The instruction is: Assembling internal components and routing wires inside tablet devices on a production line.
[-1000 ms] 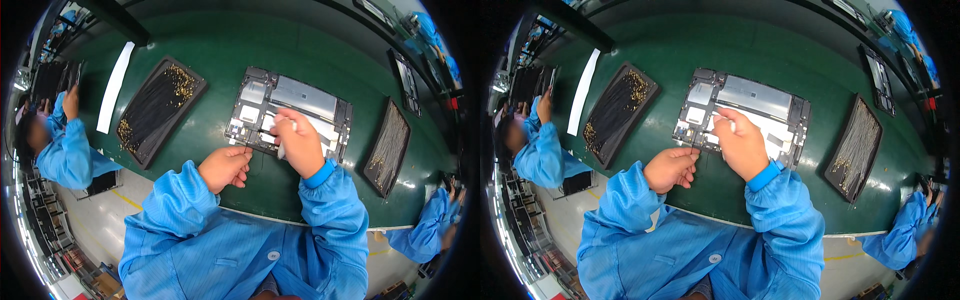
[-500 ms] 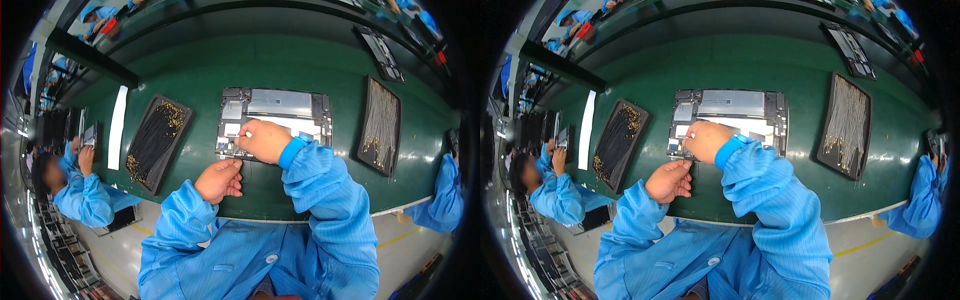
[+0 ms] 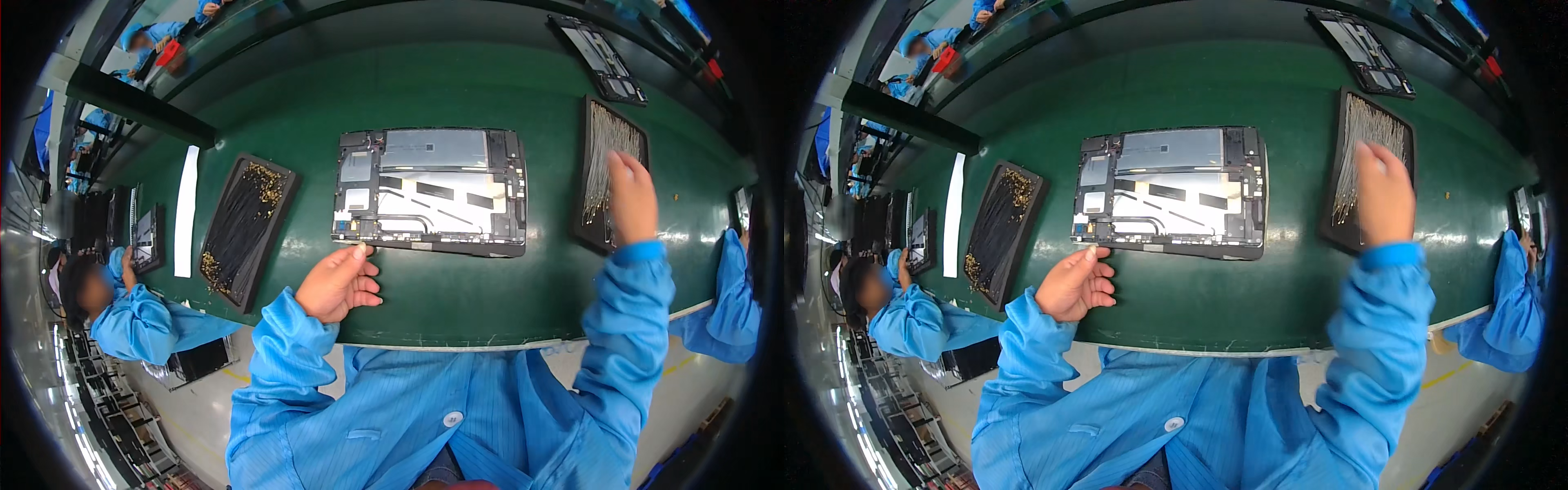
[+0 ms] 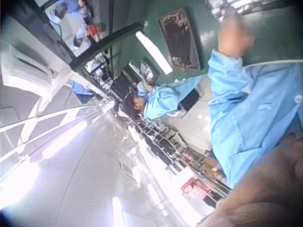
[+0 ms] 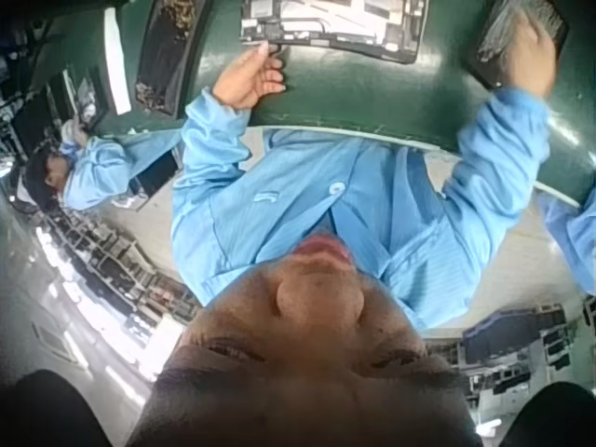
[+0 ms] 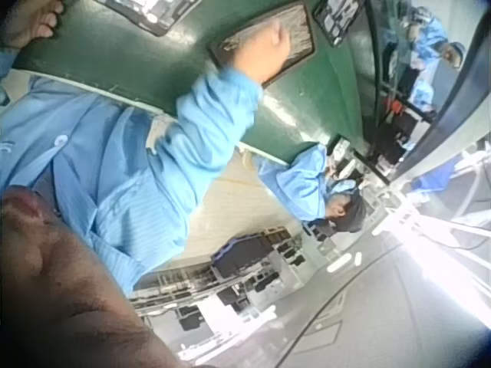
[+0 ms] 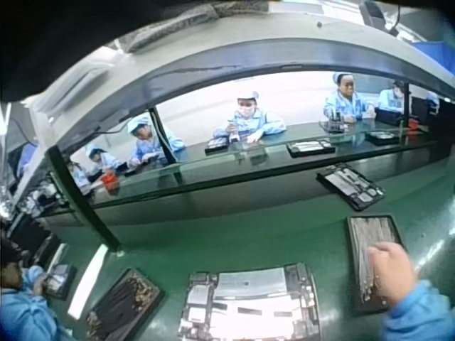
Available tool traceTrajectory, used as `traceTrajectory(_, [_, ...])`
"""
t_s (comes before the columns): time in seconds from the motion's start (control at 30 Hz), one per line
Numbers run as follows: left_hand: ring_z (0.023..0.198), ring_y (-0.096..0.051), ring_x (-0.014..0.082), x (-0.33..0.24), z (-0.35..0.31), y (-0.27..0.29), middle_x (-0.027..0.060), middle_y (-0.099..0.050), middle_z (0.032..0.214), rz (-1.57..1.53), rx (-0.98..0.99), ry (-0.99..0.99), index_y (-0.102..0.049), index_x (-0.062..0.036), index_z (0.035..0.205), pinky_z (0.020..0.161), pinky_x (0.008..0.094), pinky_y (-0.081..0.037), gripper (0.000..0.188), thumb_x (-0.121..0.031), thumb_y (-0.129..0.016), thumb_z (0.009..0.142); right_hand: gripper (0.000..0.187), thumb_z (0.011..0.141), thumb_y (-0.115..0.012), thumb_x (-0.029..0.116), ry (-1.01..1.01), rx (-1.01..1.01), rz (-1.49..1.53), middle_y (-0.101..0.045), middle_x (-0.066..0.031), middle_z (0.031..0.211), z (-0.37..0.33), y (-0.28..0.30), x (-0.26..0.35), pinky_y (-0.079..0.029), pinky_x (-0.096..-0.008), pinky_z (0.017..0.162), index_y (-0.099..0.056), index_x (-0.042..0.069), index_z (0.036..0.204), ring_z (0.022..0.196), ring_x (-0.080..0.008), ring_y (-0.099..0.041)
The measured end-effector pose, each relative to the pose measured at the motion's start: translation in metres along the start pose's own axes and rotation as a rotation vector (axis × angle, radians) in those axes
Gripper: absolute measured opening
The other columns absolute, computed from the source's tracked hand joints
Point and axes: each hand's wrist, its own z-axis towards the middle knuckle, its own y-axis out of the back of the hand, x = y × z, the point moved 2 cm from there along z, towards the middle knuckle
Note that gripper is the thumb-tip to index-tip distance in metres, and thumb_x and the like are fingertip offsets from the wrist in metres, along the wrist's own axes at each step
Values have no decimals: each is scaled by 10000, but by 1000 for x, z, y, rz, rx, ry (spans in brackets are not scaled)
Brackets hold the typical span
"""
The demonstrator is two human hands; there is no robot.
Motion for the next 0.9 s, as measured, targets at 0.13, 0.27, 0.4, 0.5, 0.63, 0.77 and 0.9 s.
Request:
traceTrajectory(0.13, [695,-549,186,-2,6,7,78,-515,849,-122,151,71,-420,-39,1030,637,356,-487,351,-336,-412,843,430,760,-511,349,3,54,-444,-555,-174,952,-26,60,-33,-392,-314,786,-531,-17,984,908,-278,-524])
traceTrajectory(0.27, [762,-563,233,1,8,14,98,-543,907,-200,241,82,-428,-37,1041,690,398,-478,352,-330,-344,866,393,758,-512,319,-25,201,-831,-559,-199,885,-42,59,-43,-416,-334,739,-539,-17,960,832,-326,-532])
traceTrajectory(0.4, [780,-563,242,2,9,16,105,-542,921,-241,257,79,-431,-35,1044,700,404,-475,349,-322,-337,869,364,766,-510,292,-90,104,-762,-564,-207,836,-44,56,-38,-428,-345,704,-536,-19,956,784,-342,-540])
traceTrajectory(0.5, [787,-562,247,2,9,13,106,-542,925,-249,263,74,-430,-34,1050,710,406,-472,347,-315,-327,872,389,790,-482,307,-3,76,-720,-555,-203,906,-48,53,-35,-407,-339,741,-516,-23,994,855,-321,-530])
traceTrajectory(0.63, [808,-559,256,2,8,15,110,-538,947,-276,287,68,-429,-36,1062,726,411,-466,355,-315,-317,875,392,800,-476,297,99,-28,-702,-541,-209,956,-65,64,-38,-395,-328,772,-503,-27,1019,901,-308,-520])
traceTrajectory(0.77, [823,-556,259,0,9,14,110,-534,961,-292,317,89,-429,-34,1067,738,419,-460,368,-323,-305,876,410,816,-460,293,-74,-54,-727,-517,-214,1013,-81,73,-70,-375,-301,809,-472,-29,1068,945,-291,-504])
traceTrajectory(0.9, [828,-554,260,1,9,16,109,-534,965,-286,324,90,-430,-33,1065,743,422,-458,377,-330,-294,877,407,822,-462,308,-186,-115,-418,-546,-166,971,-85,70,-79,-378,-267,795,-469,8,1097,905,-227,-521])
